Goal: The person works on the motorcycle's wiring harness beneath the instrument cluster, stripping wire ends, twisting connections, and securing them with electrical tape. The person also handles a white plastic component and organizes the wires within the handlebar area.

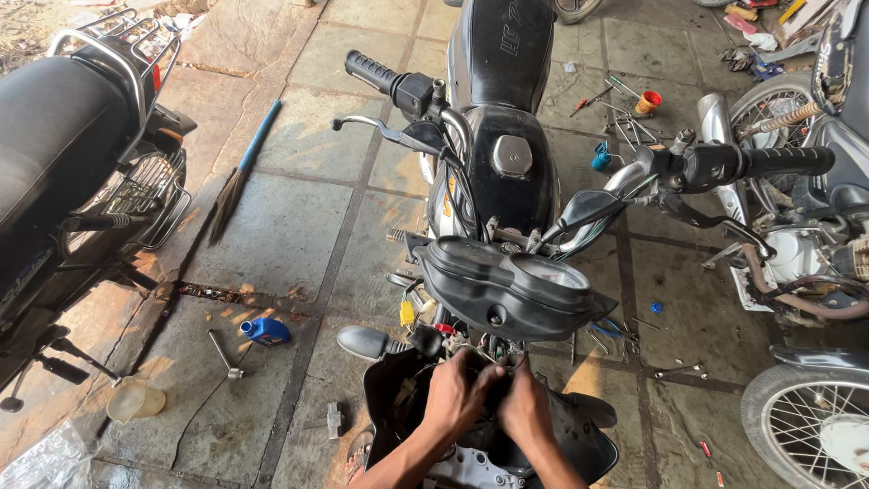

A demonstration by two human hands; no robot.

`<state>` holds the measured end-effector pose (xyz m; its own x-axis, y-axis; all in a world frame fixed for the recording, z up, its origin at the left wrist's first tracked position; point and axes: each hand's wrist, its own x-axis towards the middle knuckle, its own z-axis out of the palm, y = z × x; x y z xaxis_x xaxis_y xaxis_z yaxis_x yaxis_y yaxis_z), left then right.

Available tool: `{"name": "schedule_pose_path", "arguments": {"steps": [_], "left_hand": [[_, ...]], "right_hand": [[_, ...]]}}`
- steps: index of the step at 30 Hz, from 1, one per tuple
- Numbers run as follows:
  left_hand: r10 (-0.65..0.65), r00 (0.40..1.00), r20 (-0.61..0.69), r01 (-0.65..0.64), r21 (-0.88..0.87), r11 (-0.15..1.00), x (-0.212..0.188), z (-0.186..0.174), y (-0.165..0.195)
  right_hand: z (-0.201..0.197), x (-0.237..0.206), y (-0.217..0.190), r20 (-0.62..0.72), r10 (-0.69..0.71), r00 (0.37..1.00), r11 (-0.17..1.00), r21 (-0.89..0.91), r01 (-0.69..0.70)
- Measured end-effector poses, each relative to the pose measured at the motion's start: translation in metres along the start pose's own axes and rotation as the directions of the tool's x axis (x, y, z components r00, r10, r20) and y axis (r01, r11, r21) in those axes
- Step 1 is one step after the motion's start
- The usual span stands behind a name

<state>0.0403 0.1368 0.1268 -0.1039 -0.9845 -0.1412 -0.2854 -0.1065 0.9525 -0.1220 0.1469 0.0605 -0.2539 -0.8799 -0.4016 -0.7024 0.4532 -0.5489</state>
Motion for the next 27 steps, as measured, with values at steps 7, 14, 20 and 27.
{"name": "schedule_pose_path", "arguments": {"steps": [7,14,20,27], "left_hand": [[0.229,0.973,0.009,-0.227,0.17,0.959,-0.007,-0.016,0.005],[0.026,0.998,-0.059,-0.016,0.156,0.988,0.016,-0.024,0.012],[-0.032,0.995,-0.094,0.051,0.207,0.977,0.038,-0.019,0.01],[-0.162,0.976,-0.147,0.156,-0.047,0.987,0.0,0.015,0.007]], "right_hand": [[-0.005,0.003,0.009,0.064,-0.235,0.97,0.971,0.062,0.231],[-0.023,-0.008,0.034,0.062,-0.435,0.898,0.89,-0.12,0.44],[-0.029,-0.008,0.049,0.091,-0.394,0.914,0.911,-0.093,0.402],[-0.036,-0.018,0.066,-0.109,-0.508,0.854,0.86,-0.014,0.51]]}}
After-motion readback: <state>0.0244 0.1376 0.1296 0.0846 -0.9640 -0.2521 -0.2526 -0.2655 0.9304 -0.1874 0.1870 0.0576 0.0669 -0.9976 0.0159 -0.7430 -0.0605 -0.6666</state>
